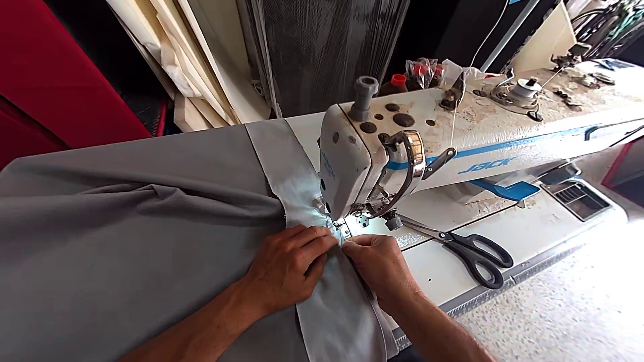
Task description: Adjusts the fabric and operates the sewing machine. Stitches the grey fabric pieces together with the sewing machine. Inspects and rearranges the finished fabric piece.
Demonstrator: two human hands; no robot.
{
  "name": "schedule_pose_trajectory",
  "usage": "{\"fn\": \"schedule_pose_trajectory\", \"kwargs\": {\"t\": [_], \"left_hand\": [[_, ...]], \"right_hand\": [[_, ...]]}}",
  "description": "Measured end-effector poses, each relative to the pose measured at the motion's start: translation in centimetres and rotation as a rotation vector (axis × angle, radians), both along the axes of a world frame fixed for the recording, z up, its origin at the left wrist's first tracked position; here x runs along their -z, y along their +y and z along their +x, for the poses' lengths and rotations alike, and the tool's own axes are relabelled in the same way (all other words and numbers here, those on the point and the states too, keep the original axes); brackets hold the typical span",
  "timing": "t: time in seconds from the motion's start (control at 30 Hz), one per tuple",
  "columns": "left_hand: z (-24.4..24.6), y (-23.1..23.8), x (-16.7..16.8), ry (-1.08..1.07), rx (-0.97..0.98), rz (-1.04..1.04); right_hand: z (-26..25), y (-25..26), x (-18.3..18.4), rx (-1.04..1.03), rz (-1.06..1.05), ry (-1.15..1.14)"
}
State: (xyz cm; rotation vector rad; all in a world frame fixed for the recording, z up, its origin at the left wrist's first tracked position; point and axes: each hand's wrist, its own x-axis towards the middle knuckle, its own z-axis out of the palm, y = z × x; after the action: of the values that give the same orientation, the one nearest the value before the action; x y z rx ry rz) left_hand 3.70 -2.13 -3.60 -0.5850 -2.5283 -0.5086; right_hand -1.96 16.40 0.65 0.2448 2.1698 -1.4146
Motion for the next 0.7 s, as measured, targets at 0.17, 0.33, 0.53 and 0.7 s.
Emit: {"fn": "schedule_pose_trajectory", "kwargs": {"t": [0.17,0.33,0.53,0.7], "left_hand": [[0.0,-0.1,0.1,-0.034,0.029,-0.046],[-0.1,-0.2,0.0,-0.071,0.045,-0.071],[-0.1,-0.4,-0.3,-0.109,0.061,-0.066],[0.0,-0.2,-0.3,-0.115,0.064,-0.072]], "right_hand": [[0.8,-0.1,0.6,0.003,0.113,0.145],[1.0,0.0,0.6,-0.004,0.114,0.184],[1.0,0.1,0.6,-0.010,0.108,0.191],[1.3,0.5,0.5,0.004,0.044,0.170]]}}
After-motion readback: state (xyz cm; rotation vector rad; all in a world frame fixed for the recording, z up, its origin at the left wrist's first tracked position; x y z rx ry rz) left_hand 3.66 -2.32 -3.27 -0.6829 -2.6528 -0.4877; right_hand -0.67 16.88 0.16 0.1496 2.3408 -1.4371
